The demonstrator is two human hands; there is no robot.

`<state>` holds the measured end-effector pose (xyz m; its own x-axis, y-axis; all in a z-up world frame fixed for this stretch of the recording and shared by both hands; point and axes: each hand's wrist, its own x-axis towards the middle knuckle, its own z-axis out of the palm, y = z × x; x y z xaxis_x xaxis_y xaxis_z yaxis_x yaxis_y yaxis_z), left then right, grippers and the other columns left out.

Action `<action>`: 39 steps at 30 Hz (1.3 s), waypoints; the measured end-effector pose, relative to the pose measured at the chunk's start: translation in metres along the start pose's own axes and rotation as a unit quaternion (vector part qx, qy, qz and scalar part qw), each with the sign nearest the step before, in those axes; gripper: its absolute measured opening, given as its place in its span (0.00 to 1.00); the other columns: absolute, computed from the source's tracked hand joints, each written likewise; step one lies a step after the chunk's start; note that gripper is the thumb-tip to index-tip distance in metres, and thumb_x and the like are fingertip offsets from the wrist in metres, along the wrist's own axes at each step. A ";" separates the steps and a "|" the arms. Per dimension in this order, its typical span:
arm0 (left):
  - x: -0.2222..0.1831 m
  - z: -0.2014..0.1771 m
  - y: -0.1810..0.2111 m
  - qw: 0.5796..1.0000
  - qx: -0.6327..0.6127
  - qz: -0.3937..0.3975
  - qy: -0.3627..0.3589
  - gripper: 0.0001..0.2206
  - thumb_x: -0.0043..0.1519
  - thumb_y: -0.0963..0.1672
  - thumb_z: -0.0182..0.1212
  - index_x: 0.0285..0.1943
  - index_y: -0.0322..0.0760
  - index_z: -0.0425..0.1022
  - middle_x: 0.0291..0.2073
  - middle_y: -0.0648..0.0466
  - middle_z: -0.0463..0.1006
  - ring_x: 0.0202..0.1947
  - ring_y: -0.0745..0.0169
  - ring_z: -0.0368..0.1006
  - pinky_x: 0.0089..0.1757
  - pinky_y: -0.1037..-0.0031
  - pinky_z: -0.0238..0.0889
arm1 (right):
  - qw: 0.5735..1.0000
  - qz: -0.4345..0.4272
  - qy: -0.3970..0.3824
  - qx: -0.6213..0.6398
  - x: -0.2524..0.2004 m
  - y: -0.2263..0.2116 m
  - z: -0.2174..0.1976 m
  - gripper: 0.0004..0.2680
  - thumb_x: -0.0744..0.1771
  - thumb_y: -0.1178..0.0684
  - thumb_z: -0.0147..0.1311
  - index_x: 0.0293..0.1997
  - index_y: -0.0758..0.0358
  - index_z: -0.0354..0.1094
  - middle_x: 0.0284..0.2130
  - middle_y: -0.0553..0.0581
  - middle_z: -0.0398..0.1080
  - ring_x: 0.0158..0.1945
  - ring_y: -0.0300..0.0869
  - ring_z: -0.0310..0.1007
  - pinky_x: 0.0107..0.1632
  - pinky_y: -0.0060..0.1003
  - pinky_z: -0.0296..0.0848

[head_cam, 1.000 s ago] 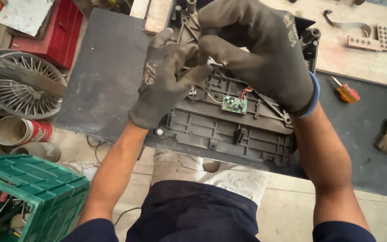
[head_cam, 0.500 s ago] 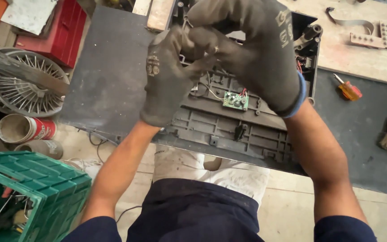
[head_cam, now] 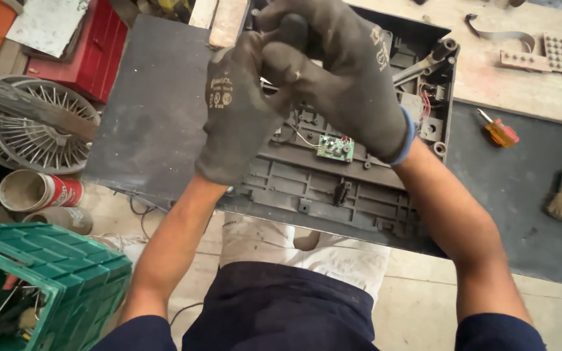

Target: Using a screwdriver and hands to disassemble the internal components and plastic housing of an electronic device.

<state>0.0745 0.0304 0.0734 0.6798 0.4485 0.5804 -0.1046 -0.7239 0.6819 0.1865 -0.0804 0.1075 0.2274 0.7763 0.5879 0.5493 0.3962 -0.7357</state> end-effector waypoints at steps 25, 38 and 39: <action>-0.013 0.000 0.004 0.997 -0.061 -0.056 -0.001 0.17 0.66 0.49 0.66 0.39 0.37 0.60 0.31 0.54 0.64 0.32 0.62 0.60 0.36 0.74 0.62 | 0.996 -0.047 -0.067 -0.030 0.003 -0.022 -0.006 0.08 0.75 0.59 0.50 0.62 0.71 0.63 0.55 0.62 0.70 0.57 0.47 0.73 0.62 0.41 0.76; -0.026 -0.014 0.017 0.986 0.161 0.032 -0.031 0.28 0.62 0.57 0.69 0.58 0.39 0.63 0.45 0.55 0.73 0.45 0.60 0.65 0.53 0.61 0.53 | 0.988 -0.074 -0.085 -0.106 0.005 -0.021 -0.014 0.10 0.73 0.73 0.50 0.61 0.76 0.59 0.50 0.67 0.70 0.52 0.50 0.73 0.54 0.38 0.76; -0.031 -0.017 0.021 0.981 0.180 0.010 -0.067 0.36 0.61 0.63 0.63 0.69 0.44 0.59 0.57 0.56 0.72 0.57 0.60 0.65 0.61 0.59 0.45 | 0.988 -0.073 -0.063 -0.120 0.006 -0.025 -0.019 0.07 0.74 0.73 0.50 0.59 0.77 0.60 0.41 0.66 0.73 0.38 0.45 0.78 0.39 0.31 0.81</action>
<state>0.0390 0.0108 0.0772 0.7720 0.3768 0.5119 0.1273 -0.8807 0.4563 0.1892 -0.0951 0.1355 0.0378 0.7802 0.6244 0.7475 0.3926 -0.5358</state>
